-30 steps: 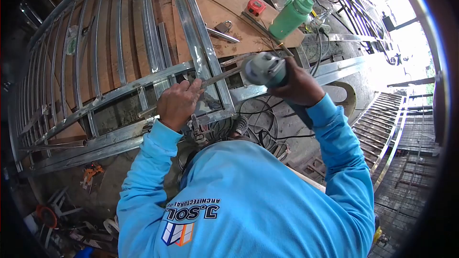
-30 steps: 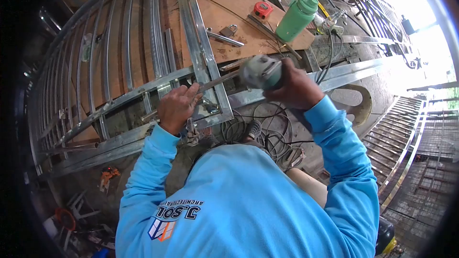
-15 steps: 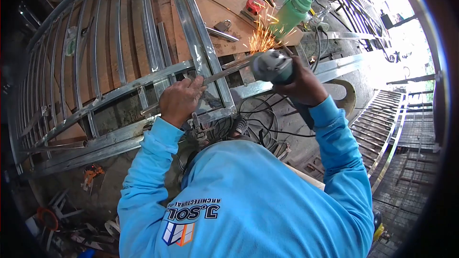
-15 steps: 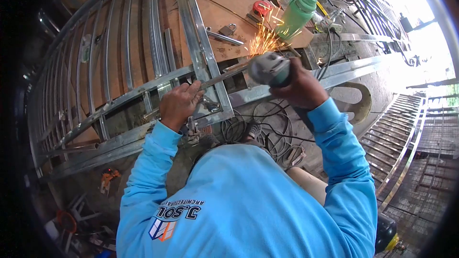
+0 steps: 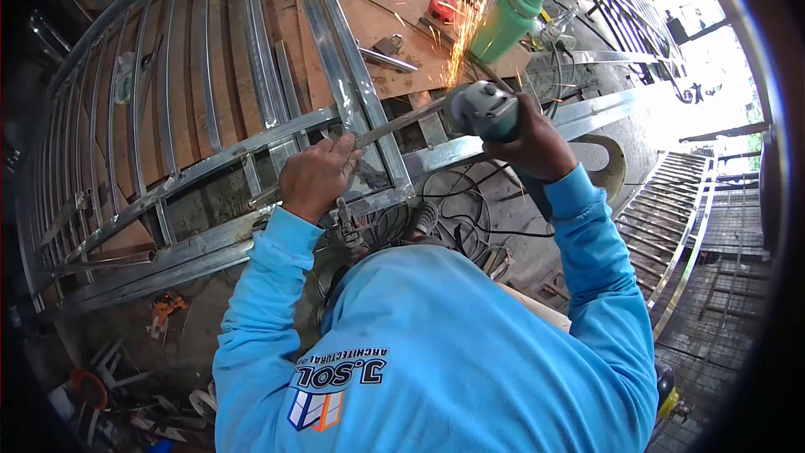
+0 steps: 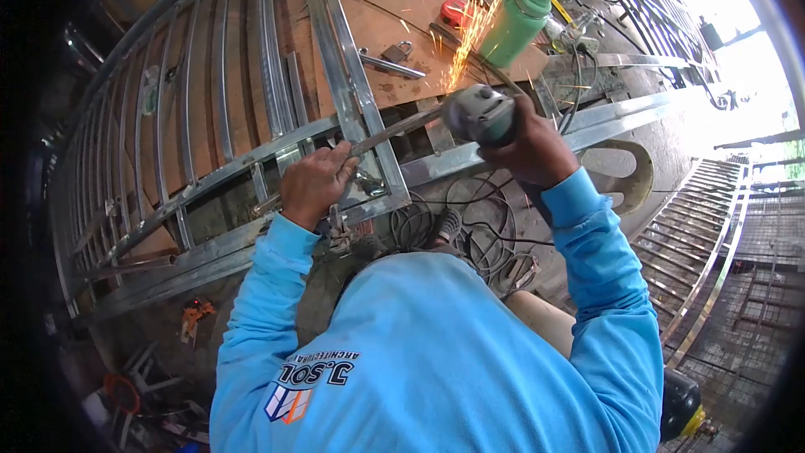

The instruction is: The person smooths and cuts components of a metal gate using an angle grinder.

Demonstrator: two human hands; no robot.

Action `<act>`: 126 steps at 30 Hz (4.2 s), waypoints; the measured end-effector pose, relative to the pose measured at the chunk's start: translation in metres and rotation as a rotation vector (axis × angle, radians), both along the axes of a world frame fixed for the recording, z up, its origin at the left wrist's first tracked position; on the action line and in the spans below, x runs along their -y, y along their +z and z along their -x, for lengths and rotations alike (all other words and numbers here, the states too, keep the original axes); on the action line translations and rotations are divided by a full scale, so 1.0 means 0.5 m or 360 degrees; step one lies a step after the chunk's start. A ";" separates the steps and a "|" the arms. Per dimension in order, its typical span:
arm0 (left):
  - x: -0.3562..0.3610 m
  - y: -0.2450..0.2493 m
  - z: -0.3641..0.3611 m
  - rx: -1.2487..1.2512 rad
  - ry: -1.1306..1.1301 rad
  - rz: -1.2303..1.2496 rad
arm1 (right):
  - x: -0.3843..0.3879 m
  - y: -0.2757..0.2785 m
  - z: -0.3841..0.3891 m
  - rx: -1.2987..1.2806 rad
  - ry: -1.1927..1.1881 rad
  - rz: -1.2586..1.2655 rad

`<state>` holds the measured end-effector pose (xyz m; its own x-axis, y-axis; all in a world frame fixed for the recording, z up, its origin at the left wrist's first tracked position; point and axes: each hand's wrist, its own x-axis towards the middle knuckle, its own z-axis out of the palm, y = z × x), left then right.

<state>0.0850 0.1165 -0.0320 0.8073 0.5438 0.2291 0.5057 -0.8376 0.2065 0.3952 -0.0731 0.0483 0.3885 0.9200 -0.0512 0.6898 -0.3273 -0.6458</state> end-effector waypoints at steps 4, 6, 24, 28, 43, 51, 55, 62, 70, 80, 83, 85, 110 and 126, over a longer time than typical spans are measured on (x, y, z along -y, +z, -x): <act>-0.001 0.009 -0.007 -0.0068 0.0005 0.0048 | -0.028 0.004 0.095 -0.0035 0.0130 0.0037; -0.005 0.018 -0.011 -0.0118 -0.0011 0.0121 | -0.041 -0.006 0.124 -0.0066 0.0187 0.0065; -0.013 0.055 -0.027 -0.0209 0.0057 0.0778 | -0.057 0.018 0.119 -0.0036 0.0158 0.0079; -0.005 0.051 -0.022 -0.0154 0.0075 0.0723 | -0.050 0.008 0.050 -0.0064 0.0146 -0.0015; -0.010 0.060 -0.026 -0.0173 0.0081 0.0838 | -0.040 -0.002 0.097 -0.0069 0.0124 -0.0044; -0.009 0.051 -0.025 -0.0192 0.0060 0.0822 | -0.022 -0.029 0.044 0.0000 -0.0104 -0.0161; -0.008 0.052 -0.027 -0.0214 0.0078 0.0807 | -0.013 -0.042 0.123 -0.0043 0.0030 -0.0197; -0.006 0.057 -0.029 -0.0199 0.0104 0.0842 | -0.006 -0.067 0.064 -0.0198 -0.0316 -0.0054; -0.003 0.065 -0.033 -0.0222 0.0125 0.0824 | -0.010 -0.056 0.053 -0.0229 -0.0372 0.0014; 0.017 0.053 -0.033 -0.0153 0.0206 0.0471 | -0.006 -0.015 0.110 -0.0085 -0.0112 0.0140; 0.016 0.055 -0.031 -0.0140 0.0210 0.0370 | 0.002 -0.026 0.068 -0.0095 -0.0259 0.0094; 0.018 0.056 -0.031 -0.0158 0.0226 0.0367 | 0.007 -0.042 0.045 -0.0096 -0.0359 0.0112; 0.018 0.057 -0.038 -0.0248 0.0260 0.0490 | 0.008 -0.062 0.072 -0.0092 -0.0468 0.0015; 0.007 0.003 -0.018 -0.0054 0.0079 -0.0154 | 0.035 -0.064 0.086 -0.0136 -0.0548 -0.0009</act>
<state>0.0941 0.1131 -0.0303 0.7882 0.5599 0.2555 0.5522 -0.8267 0.1084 0.3523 -0.0907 0.0165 0.6705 0.7362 -0.0922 0.4829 -0.5273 -0.6991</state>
